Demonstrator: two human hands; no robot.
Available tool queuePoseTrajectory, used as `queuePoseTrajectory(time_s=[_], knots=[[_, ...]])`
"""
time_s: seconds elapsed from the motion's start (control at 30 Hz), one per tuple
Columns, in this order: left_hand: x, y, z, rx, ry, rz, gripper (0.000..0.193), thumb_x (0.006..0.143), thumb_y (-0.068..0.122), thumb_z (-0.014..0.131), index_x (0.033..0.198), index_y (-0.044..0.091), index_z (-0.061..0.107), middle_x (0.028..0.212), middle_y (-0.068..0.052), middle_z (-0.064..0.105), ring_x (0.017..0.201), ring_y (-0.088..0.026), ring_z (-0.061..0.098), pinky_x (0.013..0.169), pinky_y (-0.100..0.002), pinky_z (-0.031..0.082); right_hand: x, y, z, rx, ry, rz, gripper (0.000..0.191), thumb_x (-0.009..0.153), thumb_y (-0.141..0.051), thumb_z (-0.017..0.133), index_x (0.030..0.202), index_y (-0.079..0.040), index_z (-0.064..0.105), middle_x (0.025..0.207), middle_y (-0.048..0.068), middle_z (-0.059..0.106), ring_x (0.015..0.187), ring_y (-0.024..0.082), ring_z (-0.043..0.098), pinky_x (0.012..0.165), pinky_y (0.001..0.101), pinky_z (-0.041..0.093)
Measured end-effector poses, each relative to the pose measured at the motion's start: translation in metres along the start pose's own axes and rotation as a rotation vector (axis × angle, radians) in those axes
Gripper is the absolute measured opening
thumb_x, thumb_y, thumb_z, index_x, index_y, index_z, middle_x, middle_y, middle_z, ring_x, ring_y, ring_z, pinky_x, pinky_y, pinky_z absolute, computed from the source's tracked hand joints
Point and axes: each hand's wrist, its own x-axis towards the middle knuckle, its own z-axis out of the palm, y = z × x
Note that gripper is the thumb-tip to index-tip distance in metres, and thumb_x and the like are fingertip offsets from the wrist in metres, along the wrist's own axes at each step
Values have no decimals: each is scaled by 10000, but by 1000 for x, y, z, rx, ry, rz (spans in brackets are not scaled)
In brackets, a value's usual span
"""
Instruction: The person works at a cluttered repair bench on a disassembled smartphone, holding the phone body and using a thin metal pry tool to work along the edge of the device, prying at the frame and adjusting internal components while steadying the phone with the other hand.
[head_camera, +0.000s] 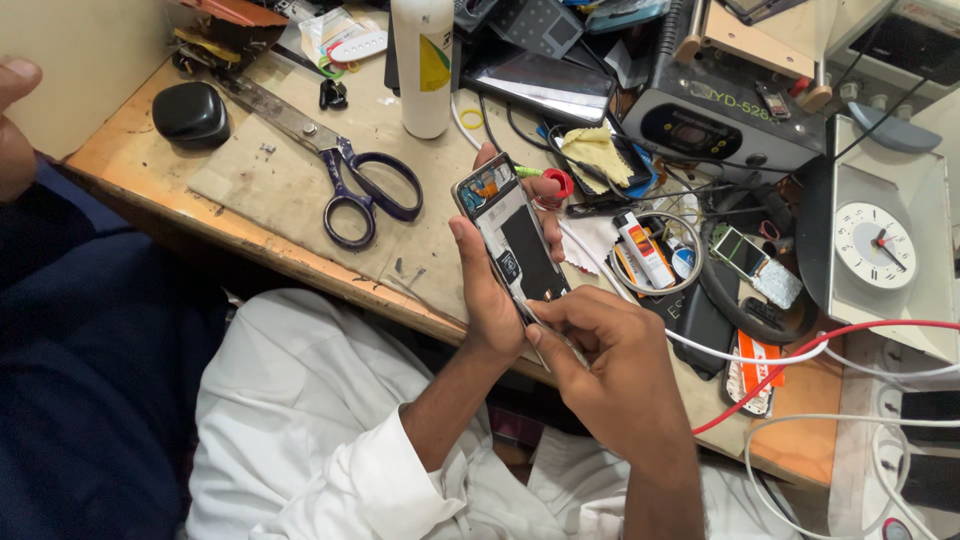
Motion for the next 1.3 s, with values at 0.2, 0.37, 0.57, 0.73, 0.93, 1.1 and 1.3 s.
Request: queuePoseTrajectory(time_s=[0.2, 0.37, 0.57, 0.73, 0.93, 1.1, 1.3], knots=[[0, 0, 0, 0, -4, -4, 891, 1073, 696, 336, 1730, 131, 128, 1296, -129, 577, 983, -123, 536, 831, -280, 487, 0, -2, 2, -46, 20, 7, 116, 829, 3, 777, 941, 25, 760, 720, 12, 624, 576, 31, 468, 467, 242, 355], [0, 1, 0, 10, -2, -5, 895, 1070, 698, 341, 1729, 132, 128, 1298, -130, 579, 984, -125, 535, 834, -283, 486, 0, -3, 5, -59, 45, -1, 133, 820, 0, 780, 947, 27, 757, 736, 29, 632, 584, 36, 494, 476, 247, 384], [0, 2, 0, 3, 3, -10, 875, 1079, 682, 327, 1729, 128, 136, 1309, -135, 581, 992, -129, 542, 847, -282, 487, 2, 1, 8, -38, 52, -22, 123, 825, 8, 775, 938, 40, 741, 777, 43, 664, 630, 40, 578, 523, 234, 462], [1, 2, -1, 12, 20, -17, 850, 1085, 666, 315, 1718, 126, 146, 1309, -146, 586, 976, -136, 558, 835, -291, 500, 5, 17, 12, 226, 43, 45, 115, 873, 4, 729, 970, 63, 712, 876, 34, 693, 714, 28, 655, 567, 203, 529], [3, 1, -2, -36, 37, -15, 813, 1091, 637, 315, 1701, 117, 176, 1309, -169, 595, 978, -154, 591, 834, -312, 524, 3, 40, 11, 537, -77, 186, 126, 979, 18, 737, 1094, 68, 744, 741, 80, 649, 540, 57, 553, 436, 199, 391], [6, 2, -9, -159, 63, -54, 760, 1100, 606, 320, 1685, 131, 222, 1311, -188, 597, 996, -195, 627, 836, -348, 552, 7, 35, 18, 461, 2, 177, 178, 922, 7, 729, 1092, 22, 680, 844, 18, 626, 632, 6, 534, 497, 174, 385], [7, -1, -18, -338, 120, -101, 689, 1079, 524, 369, 1632, 120, 300, 1335, -235, 592, 1053, -269, 663, 866, -425, 588, 10, 8, 22, 51, 40, 99, 153, 842, 11, 714, 987, 51, 688, 893, 56, 695, 665, 62, 693, 550, 216, 508]])
